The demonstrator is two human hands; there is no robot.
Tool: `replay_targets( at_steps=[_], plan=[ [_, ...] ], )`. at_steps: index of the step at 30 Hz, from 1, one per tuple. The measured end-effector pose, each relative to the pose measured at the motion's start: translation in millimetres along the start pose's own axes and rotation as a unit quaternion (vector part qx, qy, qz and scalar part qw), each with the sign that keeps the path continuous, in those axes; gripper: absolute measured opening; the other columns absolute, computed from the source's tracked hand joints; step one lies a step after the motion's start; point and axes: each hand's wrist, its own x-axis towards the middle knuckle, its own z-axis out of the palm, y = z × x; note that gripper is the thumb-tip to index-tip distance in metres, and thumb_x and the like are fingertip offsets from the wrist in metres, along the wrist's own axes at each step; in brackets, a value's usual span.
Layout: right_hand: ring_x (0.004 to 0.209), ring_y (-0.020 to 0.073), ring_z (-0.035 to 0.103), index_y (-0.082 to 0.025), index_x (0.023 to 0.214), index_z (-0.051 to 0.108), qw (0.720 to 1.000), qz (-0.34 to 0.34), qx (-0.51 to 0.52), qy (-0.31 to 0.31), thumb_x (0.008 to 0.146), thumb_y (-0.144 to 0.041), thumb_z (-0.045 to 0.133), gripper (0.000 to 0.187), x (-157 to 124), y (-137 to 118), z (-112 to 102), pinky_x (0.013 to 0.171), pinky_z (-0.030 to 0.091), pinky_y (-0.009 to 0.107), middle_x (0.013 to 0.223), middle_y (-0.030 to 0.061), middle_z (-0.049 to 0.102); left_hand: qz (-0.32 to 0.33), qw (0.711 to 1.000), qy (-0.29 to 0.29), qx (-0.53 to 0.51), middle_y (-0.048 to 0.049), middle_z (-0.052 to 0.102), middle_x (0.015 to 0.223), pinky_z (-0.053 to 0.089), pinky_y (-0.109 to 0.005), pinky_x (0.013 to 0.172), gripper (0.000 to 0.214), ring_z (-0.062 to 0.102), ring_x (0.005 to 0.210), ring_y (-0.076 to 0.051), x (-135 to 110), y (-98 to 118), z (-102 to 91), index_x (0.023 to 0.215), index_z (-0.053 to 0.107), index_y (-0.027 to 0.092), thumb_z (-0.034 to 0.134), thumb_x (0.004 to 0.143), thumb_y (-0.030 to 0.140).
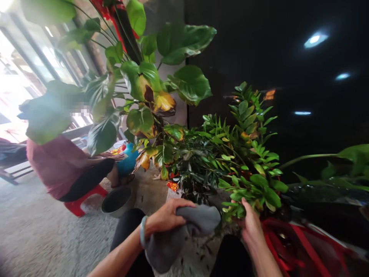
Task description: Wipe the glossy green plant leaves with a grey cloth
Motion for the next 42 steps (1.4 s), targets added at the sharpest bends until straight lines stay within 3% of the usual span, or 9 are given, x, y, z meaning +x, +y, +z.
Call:
replay_targets(
  at_steps=[7, 9, 13, 15, 23, 25, 31, 38, 42],
  plan=[
    [0.047, 0.0169, 0.058, -0.022, 0.077, 0.063, 1.0, -0.011, 0.025, -0.013, 0.055, -0.033, 0.07, 0.025, -6.8, -2.6, 16.9, 0.049, 0.053, 0.032, 0.059, -0.0048, 0.068, 0.094, 0.936, 0.338, 0.001, -0.0053, 0.068, 0.122, 0.04, -0.038, 0.108, 0.051, 0.058, 0.118, -0.022, 21.0, 23.3, -44.8, 0.115, 0.068, 0.019, 0.058, 0.066, 0.008],
    [0.05, 0.0155, 0.058, -0.023, 0.077, 0.063, 1.0, -0.019, 0.024, 0.003, 0.055, -0.033, 0.069, 0.024, -12.1, -3.0, 21.8, 0.054, 0.055, 0.033, 0.062, -0.0061, 0.067, 0.043, 0.951, 0.307, 0.02, -0.0071, 0.069, 0.12, 0.042, -0.038, 0.106, 0.054, 0.06, 0.115, -0.023, 23.4, 8.8, -32.8, 0.112, 0.069, 0.017, 0.057, 0.062, 0.003],
    [0.064, 0.0165, 0.06, -0.025, 0.082, 0.063, 0.998, -0.047, -0.018, 0.039, 0.058, -0.039, 0.068, 0.029, -21.6, -3.5, 12.6, 0.056, 0.053, 0.03, 0.075, -0.0047, 0.066, -0.051, 0.997, 0.06, 0.013, -0.0058, 0.074, 0.109, 0.05, -0.036, 0.094, 0.058, 0.066, 0.1, -0.025, -0.8, -16.4, -3.7, 0.11, 0.072, 0.016, 0.059, 0.055, 0.0],
    [0.066, 0.0167, 0.06, -0.026, 0.084, 0.062, 0.996, -0.056, -0.04, 0.053, 0.056, -0.041, 0.069, 0.032, -24.6, -3.1, 2.3, 0.052, 0.05, 0.028, 0.078, -0.0044, 0.066, -0.046, 0.999, 0.019, -0.023, -0.003, 0.074, 0.107, 0.051, -0.033, 0.092, 0.057, 0.066, 0.1, -0.024, -14.7, -14.9, -5.5, 0.11, 0.072, 0.019, 0.06, 0.057, 0.003],
    [0.06, 0.0177, 0.065, -0.025, 0.077, 0.059, 0.999, -0.033, -0.001, 0.008, 0.043, -0.039, 0.076, 0.041, -37.9, 11.4, -2.5, 0.048, 0.05, 0.027, 0.068, -0.005, 0.068, 0.05, 0.927, 0.371, -0.029, -0.0064, 0.068, 0.122, 0.041, -0.039, 0.108, 0.051, 0.06, 0.116, -0.023, 15.8, 1.4, -55.9, 0.116, 0.067, 0.017, 0.059, 0.067, 0.009],
    [0.059, 0.0191, 0.067, -0.023, 0.077, 0.063, 1.0, 0.015, -0.015, -0.019, 0.04, -0.042, 0.079, 0.045, -43.8, 21.2, -1.4, 0.048, 0.051, 0.028, 0.068, -0.0017, 0.071, 0.006, 0.935, 0.354, -0.015, -0.0076, 0.069, 0.119, 0.041, -0.041, 0.108, 0.053, 0.061, 0.115, -0.025, 21.9, -11.2, -44.6, 0.113, 0.069, 0.016, 0.059, 0.063, 0.004],
    [0.06, 0.0224, 0.069, -0.019, 0.075, 0.071, 0.978, 0.088, -0.137, -0.131, 0.04, -0.05, 0.083, 0.048, -64.2, 51.4, -14.3, 0.052, 0.051, 0.029, 0.069, 0.0067, 0.076, -0.06, 0.99, 0.121, -0.038, -0.0042, 0.072, 0.116, 0.043, -0.039, 0.106, 0.057, 0.062, 0.113, -0.026, -10.9, -29.7, -17.0, 0.108, 0.072, 0.019, 0.06, 0.056, 0.001],
    [0.055, 0.02, 0.066, -0.02, 0.075, 0.07, 0.975, 0.046, -0.146, -0.16, 0.038, -0.046, 0.082, 0.046, -76.9, 39.2, 31.6, 0.05, 0.048, 0.028, 0.064, 0.0035, 0.074, -0.004, 0.917, 0.399, -0.017, -0.0049, 0.069, 0.12, 0.042, -0.038, 0.107, 0.051, 0.061, 0.114, -0.023, -1.9, -11.3, -70.6, 0.116, 0.067, 0.017, 0.06, 0.066, 0.011],
    [0.066, 0.0231, 0.07, -0.023, 0.108, 0.067, 0.977, -0.01, -0.127, -0.171, 0.047, -0.045, 0.079, 0.066, -73.7, 29.8, 69.5, 0.054, 0.05, 0.03, 0.075, 0.0011, 0.074, -0.079, 0.926, 0.368, 0.026, -0.0082, 0.07, 0.117, 0.044, -0.039, 0.105, 0.052, 0.063, 0.111, -0.024, 11.5, -29.8, -58.5, 0.112, 0.069, 0.014, 0.059, 0.062, 0.005]
  ],
)
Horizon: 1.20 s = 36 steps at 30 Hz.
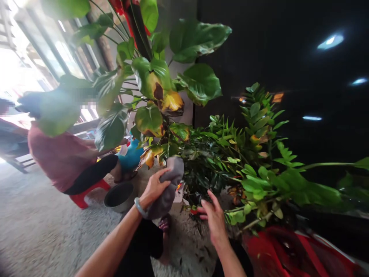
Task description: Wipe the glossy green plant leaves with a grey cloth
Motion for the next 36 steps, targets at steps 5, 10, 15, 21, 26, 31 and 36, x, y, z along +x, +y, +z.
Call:
replay_targets(
  at_steps=[5, 10, 15, 21, 26, 31, 36],
  plan=[
    [0.084, 0.0268, 0.07, -0.023, 0.105, 0.071, 0.997, -0.023, -0.027, -0.063, 0.052, -0.046, 0.077, 0.058, 15.7, -9.0, 17.1, 0.057, 0.051, 0.03, 0.098, 0.0073, 0.073, -0.052, 0.978, -0.203, -0.004, -0.0043, 0.076, 0.099, 0.054, -0.037, 0.087, 0.056, 0.069, 0.09, -0.024, -32.5, -20.7, 4.6, 0.112, 0.07, 0.015, 0.056, 0.059, 0.003],
    [0.086, 0.0271, 0.069, -0.023, 0.087, 0.075, 0.996, -0.02, 0.0, -0.081, 0.048, -0.041, 0.079, 0.043, 18.6, -7.2, 23.6, 0.055, 0.052, 0.03, 0.104, 0.0086, 0.074, 0.012, 0.998, -0.053, -0.029, -0.0036, 0.074, 0.11, 0.047, -0.037, 0.1, 0.053, 0.065, 0.105, -0.024, -15.0, -5.1, -24.6, 0.11, 0.07, 0.017, 0.059, 0.06, 0.006],
    [0.088, 0.029, 0.069, -0.021, 0.084, 0.076, 0.997, -0.014, 0.016, -0.073, 0.047, -0.039, 0.079, 0.041, 16.4, -6.1, 30.7, 0.055, 0.052, 0.03, 0.102, 0.01, 0.075, 0.062, 0.993, 0.098, -0.019, -0.0057, 0.069, 0.121, 0.04, -0.039, 0.109, 0.05, 0.06, 0.117, -0.023, 16.3, 1.8, -12.8, 0.112, 0.068, 0.018, 0.059, 0.065, 0.007],
    [0.093, 0.0318, 0.068, -0.022, 0.085, 0.077, 0.999, -0.012, -0.003, -0.044, 0.046, -0.039, 0.079, 0.042, 13.0, 0.9, 14.1, 0.058, 0.053, 0.034, 0.105, 0.0092, 0.075, -0.033, 0.987, -0.142, 0.068, -0.0027, 0.076, 0.096, 0.052, -0.036, 0.091, 0.052, 0.068, 0.094, -0.023, -9.9, -23.1, 0.7, 0.103, 0.072, 0.016, 0.058, 0.057, 0.0],
    [0.077, 0.0268, 0.07, -0.022, 0.083, 0.077, 0.999, 0.011, 0.01, -0.034, 0.045, -0.036, 0.079, 0.041, 9.0, 16.5, 2.4, 0.055, 0.049, 0.031, 0.1, 0.0103, 0.075, 0.04, 0.998, 0.031, 0.032, -0.0021, 0.074, 0.106, 0.051, -0.036, 0.094, 0.048, 0.066, 0.1, -0.023, 5.9, 2.3, -29.9, 0.106, 0.071, 0.02, 0.058, 0.062, 0.008],
    [0.069, 0.0214, 0.069, -0.023, 0.081, 0.077, 0.999, 0.014, 0.024, -0.024, 0.043, -0.036, 0.08, 0.041, 2.7, 22.8, 14.1, 0.052, 0.048, 0.028, 0.105, 0.0096, 0.074, 0.152, 0.978, 0.145, 0.019, -0.0053, 0.068, 0.119, 0.043, -0.037, 0.106, 0.048, 0.06, 0.114, -0.023, 57.2, 37.2, -25.2, 0.113, 0.067, 0.019, 0.058, 0.066, 0.011],
    [0.065, 0.021, 0.068, -0.022, 0.081, 0.077, 0.999, -0.001, 0.029, -0.021, 0.043, -0.035, 0.08, 0.04, -0.1, 18.0, 13.1, 0.051, 0.049, 0.028, 0.094, 0.0085, 0.076, 0.059, 0.992, -0.059, 0.095, -0.0053, 0.073, 0.105, 0.05, -0.036, 0.092, 0.053, 0.065, 0.097, -0.024, 38.2, 13.8, -9.9, 0.109, 0.07, 0.018, 0.058, 0.059, 0.008]
  ],
)
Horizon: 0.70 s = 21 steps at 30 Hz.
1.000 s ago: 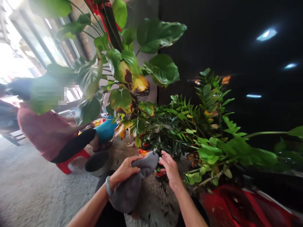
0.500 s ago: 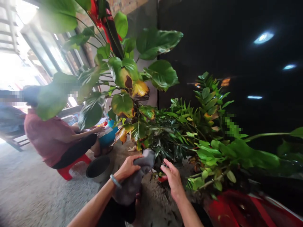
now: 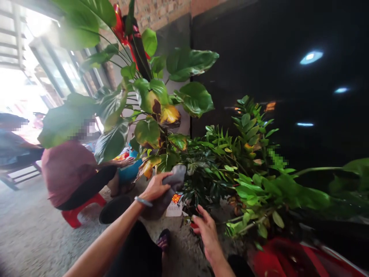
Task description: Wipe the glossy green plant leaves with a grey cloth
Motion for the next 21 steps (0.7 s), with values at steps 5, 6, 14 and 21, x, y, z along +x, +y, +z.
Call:
replay_targets(
  at_steps=[5, 6, 14, 21],
  plan=[
    [0.065, 0.0209, 0.068, -0.021, 0.08, 0.076, 1.0, 0.02, -0.001, 0.001, 0.04, -0.034, 0.08, 0.042, 2.4, -1.2, -4.5, 0.049, 0.048, 0.027, 0.094, 0.008, 0.076, -0.04, 0.984, -0.169, -0.05, -0.0012, 0.074, 0.092, 0.049, -0.026, 0.067, 0.055, 0.063, 0.079, -0.02, -55.5, -18.3, -15.3, 0.109, 0.071, 0.016, 0.056, 0.056, 0.013],
    [0.066, 0.0209, 0.069, -0.02, 0.082, 0.076, 1.0, 0.022, -0.004, -0.003, 0.041, -0.034, 0.08, 0.044, 3.4, -0.5, -4.4, 0.049, 0.048, 0.027, 0.096, 0.0085, 0.075, -0.048, 0.977, -0.199, -0.064, -0.0007, 0.073, 0.091, 0.048, -0.024, 0.064, 0.057, 0.062, 0.076, -0.019, -61.2, -18.2, -21.5, 0.11, 0.071, 0.016, 0.055, 0.055, 0.014],
    [0.076, 0.0238, 0.069, -0.019, 0.086, 0.076, 0.998, 0.007, -0.04, -0.048, 0.049, -0.027, 0.079, 0.039, 8.7, -8.2, 1.1, 0.052, 0.05, 0.028, 0.108, 0.0113, 0.072, -0.052, 0.982, -0.145, -0.114, -0.003, 0.072, 0.096, 0.049, -0.028, 0.075, 0.054, 0.063, 0.087, -0.023, -63.7, -19.4, -43.7, 0.107, 0.07, 0.015, 0.058, 0.054, 0.017],
    [0.094, 0.0302, 0.068, -0.02, 0.088, 0.077, 0.994, 0.007, -0.041, -0.105, 0.049, -0.027, 0.082, 0.039, 18.6, -16.3, -16.2, 0.057, 0.05, 0.03, 0.108, 0.0124, 0.073, -0.029, 0.98, -0.11, -0.162, -0.0028, 0.073, 0.093, 0.052, -0.032, 0.077, 0.051, 0.065, 0.087, -0.025, -60.0, -10.7, -36.6, 0.106, 0.071, 0.016, 0.06, 0.056, 0.017]
  ],
)
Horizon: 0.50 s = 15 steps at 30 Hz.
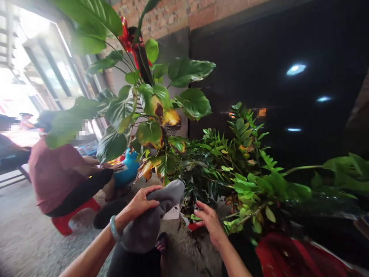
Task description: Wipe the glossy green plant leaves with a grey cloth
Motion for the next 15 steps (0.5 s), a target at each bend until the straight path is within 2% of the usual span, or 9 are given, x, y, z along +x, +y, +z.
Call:
replay_targets(
  at_steps=[5, 8, 10, 12, 15],
  plan=[
    [0.097, 0.0313, 0.065, -0.019, 0.09, 0.078, 0.995, 0.009, 0.081, -0.066, 0.051, -0.044, 0.083, 0.047, 11.2, 4.1, -22.1, 0.066, 0.05, 0.037, 0.114, 0.0165, 0.071, 0.107, 0.992, 0.068, 0.01, -0.0048, 0.073, 0.104, 0.05, -0.036, 0.092, 0.05, 0.065, 0.099, -0.026, 32.1, 40.1, 10.5, 0.11, 0.07, 0.016, 0.064, 0.06, 0.017],
    [0.098, 0.0314, 0.064, -0.02, 0.088, 0.078, 0.99, 0.028, 0.121, -0.067, 0.048, -0.056, 0.081, 0.054, 15.8, 16.0, -25.9, 0.069, 0.05, 0.039, 0.111, 0.0146, 0.073, 0.169, 0.981, 0.095, 0.025, -0.0051, 0.071, 0.114, 0.047, -0.037, 0.099, 0.051, 0.064, 0.105, -0.024, 59.3, 60.3, 34.9, 0.114, 0.068, 0.017, 0.062, 0.063, 0.014],
    [0.099, 0.0312, 0.063, -0.021, 0.086, 0.078, 0.986, 0.048, 0.144, -0.063, 0.047, -0.063, 0.079, 0.057, 17.1, 26.7, -26.6, 0.069, 0.05, 0.038, 0.11, 0.0135, 0.073, 0.202, 0.973, 0.095, 0.051, -0.0052, 0.069, 0.119, 0.044, -0.037, 0.103, 0.052, 0.061, 0.11, -0.023, 72.1, 62.7, 55.4, 0.116, 0.067, 0.018, 0.06, 0.065, 0.011],
    [0.098, 0.0308, 0.063, -0.02, 0.086, 0.078, 0.983, 0.053, 0.166, -0.061, 0.047, -0.066, 0.078, 0.061, 17.6, 36.3, -27.8, 0.068, 0.05, 0.037, 0.109, 0.0134, 0.073, 0.201, 0.974, 0.044, 0.098, -0.006, 0.069, 0.12, 0.043, -0.037, 0.103, 0.053, 0.061, 0.111, -0.024, 75.7, 56.8, 72.3, 0.114, 0.068, 0.018, 0.06, 0.063, 0.009],
    [0.094, 0.0299, 0.064, -0.021, 0.086, 0.078, 0.977, 0.023, 0.194, -0.088, 0.054, -0.066, 0.076, 0.055, 18.3, 43.4, -31.4, 0.067, 0.049, 0.037, 0.106, 0.0127, 0.074, 0.126, 0.971, -0.125, 0.161, -0.0057, 0.074, 0.102, 0.05, -0.035, 0.09, 0.054, 0.066, 0.095, -0.025, 66.7, 47.3, 80.4, 0.109, 0.071, 0.015, 0.062, 0.057, 0.007]
  ],
)
